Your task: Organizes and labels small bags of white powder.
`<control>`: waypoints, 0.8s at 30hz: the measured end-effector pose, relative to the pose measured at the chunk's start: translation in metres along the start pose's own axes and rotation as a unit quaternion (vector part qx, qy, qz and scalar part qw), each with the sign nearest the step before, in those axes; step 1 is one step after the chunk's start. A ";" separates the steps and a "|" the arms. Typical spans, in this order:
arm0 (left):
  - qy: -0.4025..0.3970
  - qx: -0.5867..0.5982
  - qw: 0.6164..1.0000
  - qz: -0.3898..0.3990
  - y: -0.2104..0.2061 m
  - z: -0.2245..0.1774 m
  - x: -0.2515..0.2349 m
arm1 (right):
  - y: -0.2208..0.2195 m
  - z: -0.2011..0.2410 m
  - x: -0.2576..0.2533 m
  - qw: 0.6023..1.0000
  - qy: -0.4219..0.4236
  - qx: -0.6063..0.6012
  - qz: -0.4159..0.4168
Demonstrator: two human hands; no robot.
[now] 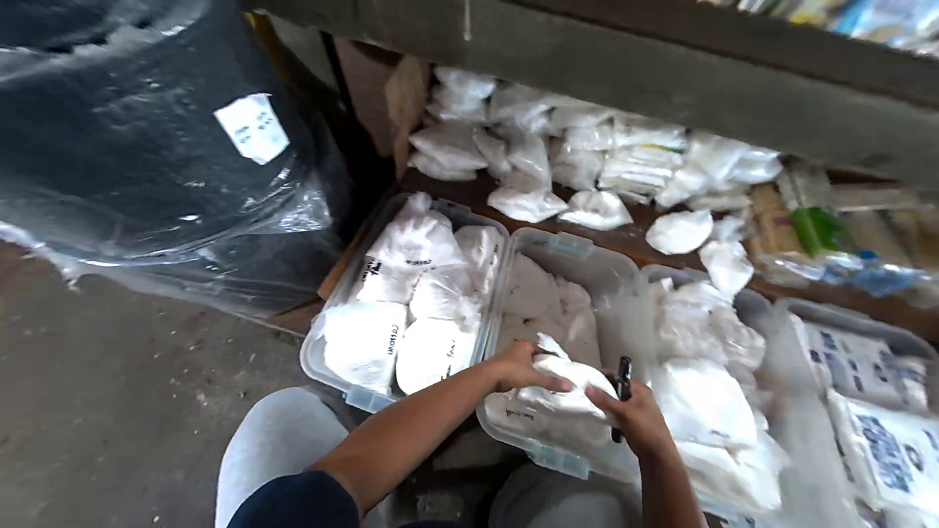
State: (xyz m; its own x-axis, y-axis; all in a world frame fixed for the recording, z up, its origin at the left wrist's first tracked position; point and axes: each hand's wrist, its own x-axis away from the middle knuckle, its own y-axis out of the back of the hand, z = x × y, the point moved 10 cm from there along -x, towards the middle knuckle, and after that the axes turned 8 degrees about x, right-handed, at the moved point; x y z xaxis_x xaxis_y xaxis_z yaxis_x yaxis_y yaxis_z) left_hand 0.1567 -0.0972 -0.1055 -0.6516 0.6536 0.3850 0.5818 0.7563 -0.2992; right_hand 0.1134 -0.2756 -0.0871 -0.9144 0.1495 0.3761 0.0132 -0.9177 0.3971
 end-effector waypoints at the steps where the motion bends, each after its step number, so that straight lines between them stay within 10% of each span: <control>1: 0.019 -0.009 1.000 -0.016 0.002 0.000 0.001 | -0.001 0.003 0.001 1.000 0.010 -0.004 -0.014; 17: -0.062 -0.156 0.981 -0.093 0.025 -0.048 0.007 | -0.035 0.014 0.009 0.996 -0.019 -0.090 -0.021; 24: -0.109 -0.182 0.940 -0.266 0.151 -0.104 0.112 | -0.148 0.135 -0.009 0.991 0.099 -0.064 0.058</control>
State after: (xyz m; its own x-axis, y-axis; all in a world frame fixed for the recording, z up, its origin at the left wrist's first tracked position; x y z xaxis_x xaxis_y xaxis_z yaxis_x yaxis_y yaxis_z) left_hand 0.2224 0.0873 -0.0168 -0.9589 0.2059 0.1952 0.2474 0.9437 0.2197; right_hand 0.1745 -0.0911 -0.0363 -0.9715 -0.0228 0.2358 0.0827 -0.9654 0.2473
